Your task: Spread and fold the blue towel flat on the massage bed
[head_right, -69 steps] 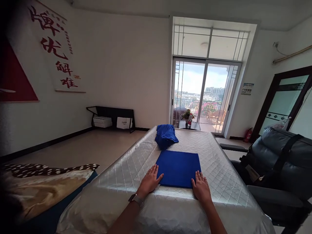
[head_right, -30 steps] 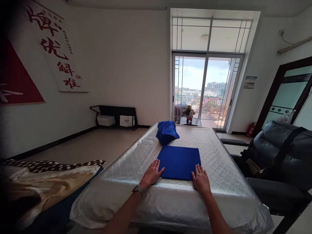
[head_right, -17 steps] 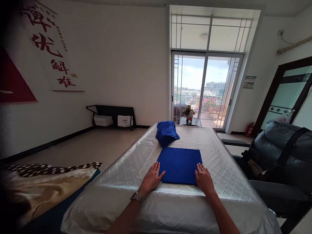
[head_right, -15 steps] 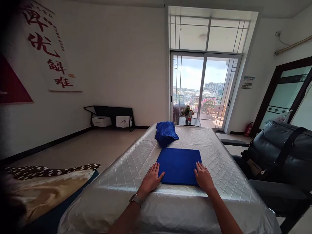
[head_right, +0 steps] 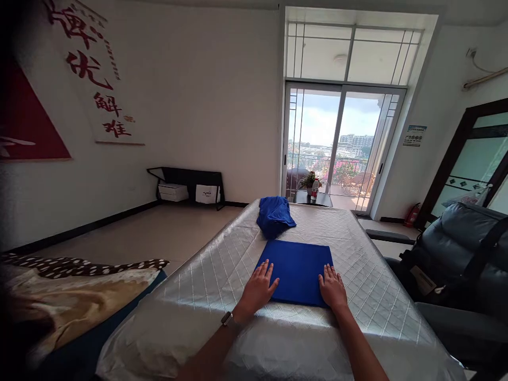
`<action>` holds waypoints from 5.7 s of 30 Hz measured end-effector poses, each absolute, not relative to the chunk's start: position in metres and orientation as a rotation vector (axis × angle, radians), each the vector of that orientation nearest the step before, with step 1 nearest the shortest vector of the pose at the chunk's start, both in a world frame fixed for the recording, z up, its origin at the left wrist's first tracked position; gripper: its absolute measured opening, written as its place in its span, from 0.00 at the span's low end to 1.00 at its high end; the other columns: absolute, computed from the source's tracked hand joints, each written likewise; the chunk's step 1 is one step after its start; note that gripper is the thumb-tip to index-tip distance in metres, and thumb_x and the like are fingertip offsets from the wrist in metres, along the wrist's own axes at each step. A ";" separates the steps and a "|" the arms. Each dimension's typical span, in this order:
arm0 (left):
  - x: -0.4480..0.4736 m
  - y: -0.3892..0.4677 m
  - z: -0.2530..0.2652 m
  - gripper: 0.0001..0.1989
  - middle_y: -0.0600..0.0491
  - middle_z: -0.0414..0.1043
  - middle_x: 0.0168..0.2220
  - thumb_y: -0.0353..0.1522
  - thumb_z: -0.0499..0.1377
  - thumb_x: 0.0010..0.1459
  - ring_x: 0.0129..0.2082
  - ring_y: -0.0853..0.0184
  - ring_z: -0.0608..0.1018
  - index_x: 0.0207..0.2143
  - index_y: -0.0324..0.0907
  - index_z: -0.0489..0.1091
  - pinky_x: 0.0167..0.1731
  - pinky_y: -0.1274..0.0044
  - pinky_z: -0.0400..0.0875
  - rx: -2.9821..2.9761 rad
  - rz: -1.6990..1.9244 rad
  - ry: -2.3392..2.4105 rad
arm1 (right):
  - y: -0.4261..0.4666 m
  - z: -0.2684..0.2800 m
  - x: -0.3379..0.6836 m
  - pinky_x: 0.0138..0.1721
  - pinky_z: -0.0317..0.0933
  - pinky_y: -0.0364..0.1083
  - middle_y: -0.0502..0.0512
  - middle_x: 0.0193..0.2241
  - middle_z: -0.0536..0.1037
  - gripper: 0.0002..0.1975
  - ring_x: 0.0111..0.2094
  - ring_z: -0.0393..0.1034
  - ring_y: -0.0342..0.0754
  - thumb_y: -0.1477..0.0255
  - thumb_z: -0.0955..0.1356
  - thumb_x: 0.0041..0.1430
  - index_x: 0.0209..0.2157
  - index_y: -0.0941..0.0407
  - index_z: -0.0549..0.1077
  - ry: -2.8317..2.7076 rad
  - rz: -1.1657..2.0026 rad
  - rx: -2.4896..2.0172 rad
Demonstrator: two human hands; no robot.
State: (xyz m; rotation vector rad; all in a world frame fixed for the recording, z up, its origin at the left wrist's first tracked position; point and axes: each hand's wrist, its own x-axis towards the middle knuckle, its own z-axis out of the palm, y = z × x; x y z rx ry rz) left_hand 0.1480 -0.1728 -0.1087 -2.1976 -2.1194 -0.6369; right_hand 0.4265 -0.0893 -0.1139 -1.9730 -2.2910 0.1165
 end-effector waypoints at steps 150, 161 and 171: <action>0.124 0.006 -0.112 0.22 0.43 0.75 0.54 0.37 0.44 0.70 0.57 0.56 0.73 0.53 0.41 0.73 0.60 0.66 0.61 -2.020 -0.723 -2.202 | 0.048 -0.114 0.415 0.70 0.34 0.50 0.57 0.72 0.46 0.34 0.73 0.36 0.48 0.60 0.50 0.71 0.72 0.63 0.46 -2.388 0.136 -1.992; 0.135 0.006 -0.129 0.28 0.45 0.60 0.68 0.43 0.43 0.70 0.69 0.57 0.59 0.66 0.41 0.62 0.67 0.64 0.52 -2.203 -0.520 -2.208 | 0.043 -0.115 0.418 0.70 0.32 0.50 0.56 0.72 0.48 0.35 0.73 0.37 0.48 0.57 0.50 0.71 0.72 0.61 0.48 -2.345 0.176 -1.977; 0.156 0.018 -0.109 0.33 0.38 0.56 0.69 0.46 0.41 0.69 0.70 0.49 0.57 0.68 0.36 0.59 0.66 0.55 0.51 -2.281 -0.393 -2.259 | 0.042 -0.117 0.419 0.70 0.32 0.49 0.59 0.72 0.47 0.37 0.73 0.37 0.49 0.54 0.51 0.70 0.72 0.62 0.49 -2.354 0.148 -1.971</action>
